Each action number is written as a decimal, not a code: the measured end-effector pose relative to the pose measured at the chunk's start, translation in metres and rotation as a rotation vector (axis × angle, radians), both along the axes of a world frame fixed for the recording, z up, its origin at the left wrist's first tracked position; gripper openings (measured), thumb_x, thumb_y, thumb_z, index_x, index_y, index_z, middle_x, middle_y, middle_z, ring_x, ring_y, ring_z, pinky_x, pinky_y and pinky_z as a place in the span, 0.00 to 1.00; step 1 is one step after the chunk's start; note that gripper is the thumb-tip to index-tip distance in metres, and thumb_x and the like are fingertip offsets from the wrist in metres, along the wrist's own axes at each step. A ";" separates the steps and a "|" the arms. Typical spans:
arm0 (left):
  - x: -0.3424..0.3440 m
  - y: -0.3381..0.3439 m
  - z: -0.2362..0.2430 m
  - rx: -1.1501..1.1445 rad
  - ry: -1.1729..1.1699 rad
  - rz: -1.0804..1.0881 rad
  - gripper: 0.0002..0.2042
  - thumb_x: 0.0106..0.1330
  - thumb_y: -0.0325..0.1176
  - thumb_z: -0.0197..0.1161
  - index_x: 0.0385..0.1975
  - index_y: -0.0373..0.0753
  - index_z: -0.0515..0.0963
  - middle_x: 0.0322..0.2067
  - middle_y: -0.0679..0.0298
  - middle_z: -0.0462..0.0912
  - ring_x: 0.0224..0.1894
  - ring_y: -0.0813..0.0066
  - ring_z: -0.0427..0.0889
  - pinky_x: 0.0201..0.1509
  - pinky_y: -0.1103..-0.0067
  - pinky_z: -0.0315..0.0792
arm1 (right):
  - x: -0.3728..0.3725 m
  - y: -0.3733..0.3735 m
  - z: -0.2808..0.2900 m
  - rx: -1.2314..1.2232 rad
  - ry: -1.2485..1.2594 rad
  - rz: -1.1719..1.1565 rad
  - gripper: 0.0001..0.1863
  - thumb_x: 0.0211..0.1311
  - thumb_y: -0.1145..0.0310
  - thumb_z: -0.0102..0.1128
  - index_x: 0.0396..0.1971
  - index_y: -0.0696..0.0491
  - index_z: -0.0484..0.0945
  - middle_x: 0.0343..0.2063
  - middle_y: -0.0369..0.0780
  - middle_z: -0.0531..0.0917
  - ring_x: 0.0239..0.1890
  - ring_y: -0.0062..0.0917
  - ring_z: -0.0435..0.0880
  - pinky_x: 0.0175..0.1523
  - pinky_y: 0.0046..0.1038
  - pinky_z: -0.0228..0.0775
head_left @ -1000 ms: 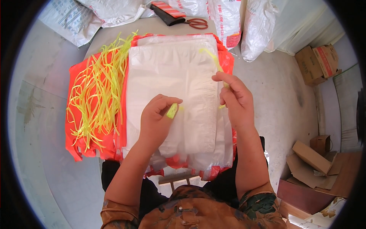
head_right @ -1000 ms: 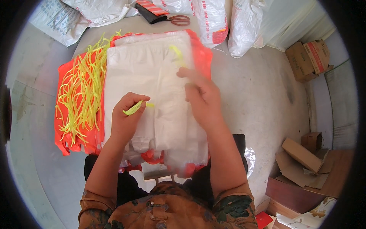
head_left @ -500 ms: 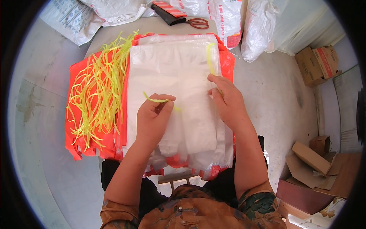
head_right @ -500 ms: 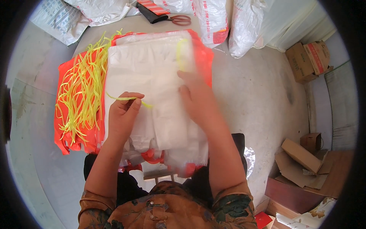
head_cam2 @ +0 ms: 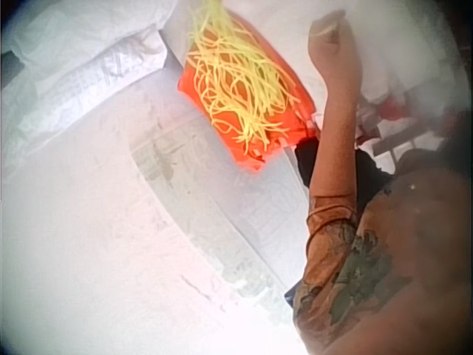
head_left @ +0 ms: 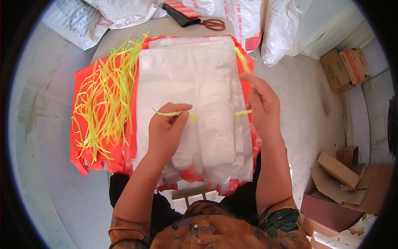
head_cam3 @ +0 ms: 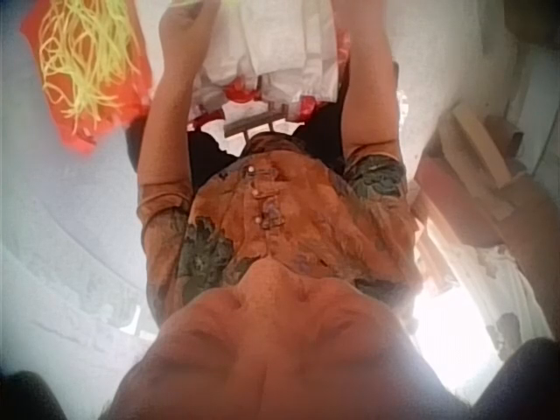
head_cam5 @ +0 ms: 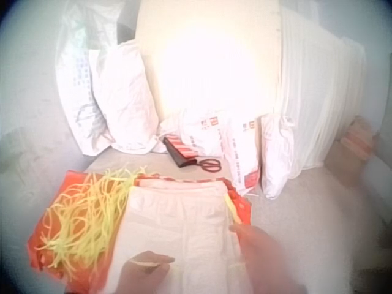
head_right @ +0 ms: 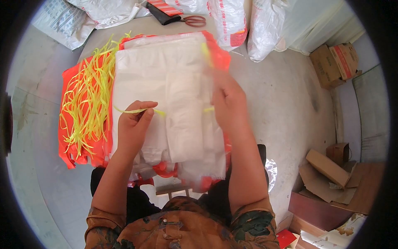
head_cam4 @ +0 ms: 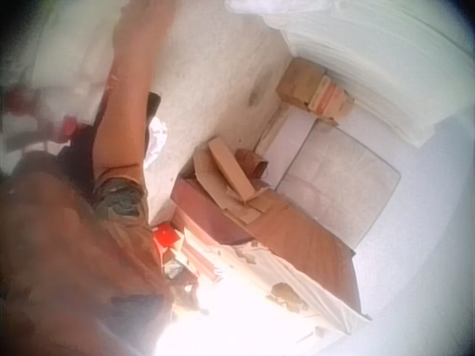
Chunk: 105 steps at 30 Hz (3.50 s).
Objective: The person folds white plastic bags into rectangular shapes and secures them with yellow twist ties. They repeat this process for multiple bags, placing each finished bundle into a white sack on the floor.
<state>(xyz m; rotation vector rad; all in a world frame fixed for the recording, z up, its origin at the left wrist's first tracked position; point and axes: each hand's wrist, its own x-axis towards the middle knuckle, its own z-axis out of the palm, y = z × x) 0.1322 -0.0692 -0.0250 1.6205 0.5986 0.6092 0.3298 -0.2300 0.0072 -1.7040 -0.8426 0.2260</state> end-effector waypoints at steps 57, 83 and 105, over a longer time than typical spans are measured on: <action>0.006 -0.003 0.006 0.638 -0.016 -0.027 0.10 0.65 0.18 0.65 0.45 0.34 0.86 0.37 0.55 0.81 0.37 0.58 0.82 0.40 0.69 0.77 | -0.028 0.021 -0.018 -0.056 -0.714 0.231 0.12 0.60 0.72 0.71 0.44 0.53 0.86 0.41 0.39 0.86 0.44 0.38 0.83 0.50 0.40 0.76; -0.003 0.015 0.003 1.057 0.304 0.107 0.09 0.58 0.30 0.75 0.22 0.36 0.81 0.41 0.61 0.83 0.41 0.57 0.78 0.44 0.66 0.74 | -0.009 -0.009 -0.020 -0.311 -0.758 0.054 0.05 0.60 0.73 0.74 0.35 0.54 0.87 0.35 0.38 0.81 0.40 0.34 0.81 0.43 0.33 0.75; 0.005 0.008 -0.002 1.163 0.194 0.068 0.05 0.59 0.24 0.71 0.33 0.39 0.84 0.34 0.64 0.86 0.40 0.58 0.83 0.44 0.67 0.78 | -0.013 -0.002 -0.018 -0.241 -0.616 0.070 0.10 0.56 0.69 0.74 0.24 0.54 0.79 0.33 0.40 0.81 0.39 0.39 0.82 0.42 0.40 0.76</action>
